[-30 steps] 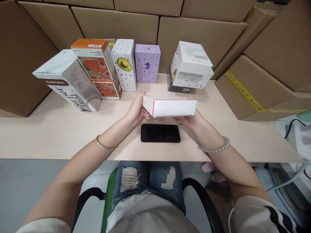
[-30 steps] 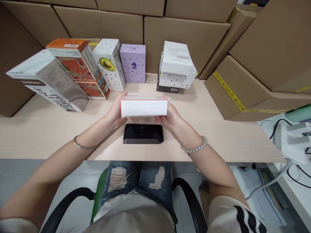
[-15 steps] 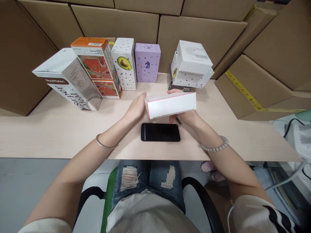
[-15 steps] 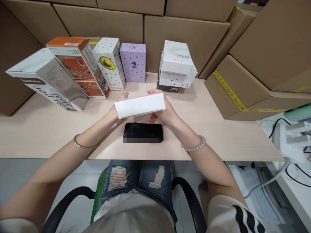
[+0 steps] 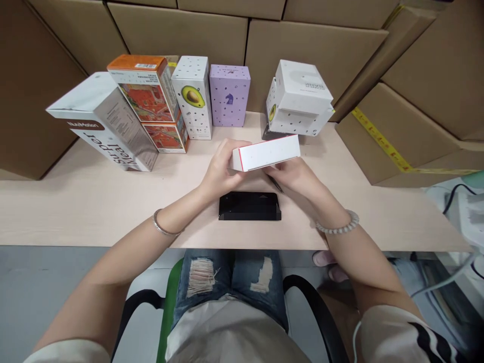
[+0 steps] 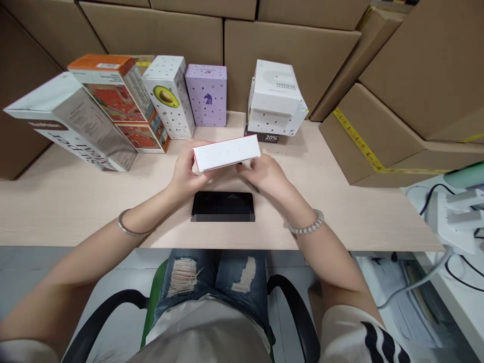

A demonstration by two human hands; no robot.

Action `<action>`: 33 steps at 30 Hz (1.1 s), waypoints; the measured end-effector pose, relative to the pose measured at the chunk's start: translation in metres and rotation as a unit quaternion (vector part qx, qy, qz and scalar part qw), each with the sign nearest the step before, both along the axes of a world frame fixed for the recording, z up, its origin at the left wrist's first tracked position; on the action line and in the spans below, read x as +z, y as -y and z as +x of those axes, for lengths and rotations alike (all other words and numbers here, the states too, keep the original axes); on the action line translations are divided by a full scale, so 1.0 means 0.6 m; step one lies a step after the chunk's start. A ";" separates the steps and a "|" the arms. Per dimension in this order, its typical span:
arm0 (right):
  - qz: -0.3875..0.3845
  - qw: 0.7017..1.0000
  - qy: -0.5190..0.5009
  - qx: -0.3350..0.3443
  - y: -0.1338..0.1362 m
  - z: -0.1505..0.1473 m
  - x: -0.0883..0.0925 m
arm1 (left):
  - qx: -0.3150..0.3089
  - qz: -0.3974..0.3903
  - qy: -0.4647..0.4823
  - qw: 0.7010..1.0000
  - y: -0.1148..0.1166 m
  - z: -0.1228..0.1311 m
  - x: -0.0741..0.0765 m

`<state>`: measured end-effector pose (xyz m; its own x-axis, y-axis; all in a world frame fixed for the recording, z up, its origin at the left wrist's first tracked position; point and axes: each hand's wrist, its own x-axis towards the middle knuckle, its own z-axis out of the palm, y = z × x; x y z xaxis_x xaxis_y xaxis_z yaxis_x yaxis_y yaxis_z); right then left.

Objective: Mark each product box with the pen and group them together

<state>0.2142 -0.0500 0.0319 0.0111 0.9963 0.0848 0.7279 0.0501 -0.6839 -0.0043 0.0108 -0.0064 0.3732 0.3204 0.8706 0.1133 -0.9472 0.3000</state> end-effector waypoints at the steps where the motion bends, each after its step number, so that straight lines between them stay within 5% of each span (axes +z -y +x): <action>1: -0.010 0.996 0.092 -0.014 0.001 0.003 0.003 | -0.002 0.002 0.005 1.000 -0.003 0.000 -0.001; 5: -0.156 0.934 0.322 -0.010 0.002 0.001 0.010 | -0.002 0.001 0.012 1.000 -0.012 -0.003 -0.006; 7: -0.187 0.915 0.356 0.020 0.002 0.000 0.008 | 0.005 -0.001 0.012 1.000 -0.016 -0.005 -0.008; 9: -0.171 0.930 0.322 0.053 0.000 0.003 0.005 | 0.025 -0.002 0.012 1.000 -0.019 -0.008 -0.009; 13: 0.059 0.996 0.060 0.013 -0.004 0.017 -0.001 | 0.080 -0.024 0.025 0.996 -0.019 -0.016 -0.004; 16: 0.312 0.936 -0.146 -0.073 0.002 0.014 -0.002 | 0.094 -0.049 0.007 0.994 -0.016 -0.019 0.001; 18: 0.389 0.884 -0.248 -0.079 0.012 0.003 0.002 | 0.073 -0.049 -0.033 0.996 -0.012 -0.017 0.003; 20: 0.384 0.864 -0.323 -0.043 0.026 -0.011 0.009 | 0.042 -0.042 -0.091 0.994 -0.007 -0.013 0.004; 26: 0.213 0.919 -0.332 0.018 0.052 -0.033 0.024 | 0.031 -0.003 -0.159 0.987 0.015 -0.002 0.012; 33: 0.217 0.906 -0.357 0.063 0.049 -0.033 0.029 | 0.038 -0.020 -0.116 0.992 0.020 -0.009 0.023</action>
